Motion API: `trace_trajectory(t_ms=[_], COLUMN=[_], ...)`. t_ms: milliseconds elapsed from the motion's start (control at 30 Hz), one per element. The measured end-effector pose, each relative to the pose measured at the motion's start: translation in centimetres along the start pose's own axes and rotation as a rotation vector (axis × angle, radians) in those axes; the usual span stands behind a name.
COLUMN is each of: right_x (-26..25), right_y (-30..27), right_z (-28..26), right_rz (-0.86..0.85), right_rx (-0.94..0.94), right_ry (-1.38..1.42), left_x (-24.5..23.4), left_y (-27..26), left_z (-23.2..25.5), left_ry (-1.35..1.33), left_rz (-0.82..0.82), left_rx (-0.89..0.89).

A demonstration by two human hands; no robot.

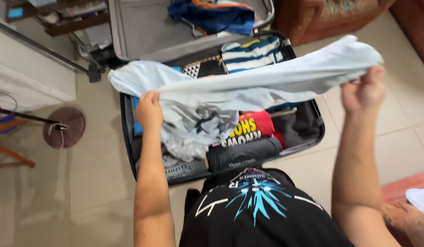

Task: The person organizes folded shirts and a towel inside a suitcase, then retrieves a stack of clothes from a closet and packs them as well.

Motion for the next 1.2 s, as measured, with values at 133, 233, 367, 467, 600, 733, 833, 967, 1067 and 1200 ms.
trace_trajectory(t_ms=[133, 233, 367, 467, 600, 733, 833, 967, 1067, 1200], right_x=[2.6, 6.3, 9.4, 10.4, 10.5, 10.6, 9.8, 8.9, 8.1, 8.5], right_y=[-5.1, -10.5, -16.6, -17.4, -15.9, -15.7, -16.4, -13.9, -11.7, -11.6], right_z=[8.1, 13.4, 16.0, 15.8, 15.7, 16.3, 17.2, 16.5, 14.7, 13.5], right_rz=[-0.212, -0.339, -0.484, -0.691, -0.410, -0.418, -0.477, -0.484, -0.229, -0.192], right_rx=[0.034, 0.007, -0.124, -0.148, 0.168, 0.208, 0.031, -0.079, 0.385, 0.641], right_ry=[-0.263, -0.639, -0.877, -0.948, -0.767, -0.988, -1.402, -1.183, -0.652, -0.310], left_x=[0.8, 6.2, 10.9, 10.1, 8.3, 8.1, 9.2, 12.2, 10.0, 6.5], left_y=[0.2, -2.3, -6.4, -7.3, -9.5, -10.9, -10.6, -10.4, -10.4, -9.6], left_z=[3.8, 8.5, 14.3, 14.5, 15.0, 15.5, 12.9, 11.2, 12.5, 14.1], left_ry=[0.109, -0.341, -1.130, -0.692, -0.711, -0.657, -0.733, -1.440, -1.319, -0.573], left_rz=[0.046, -0.375, -0.883, -0.623, -0.308, -0.267, -0.250, -0.165, -0.303, -0.469], left_rx=[0.231, 0.008, -0.350, -0.097, 0.031, -0.021, -0.241, -0.644, -0.213, 0.155])
Point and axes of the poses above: each hand's wrist, its own y-axis towards the middle knuckle, its own x-axis out of the palm, z = x × y, the point moved 2 cm from there along y, towards the middle knuckle, and after that the axes turned 4 degrees about x, right-handed, at the moved point
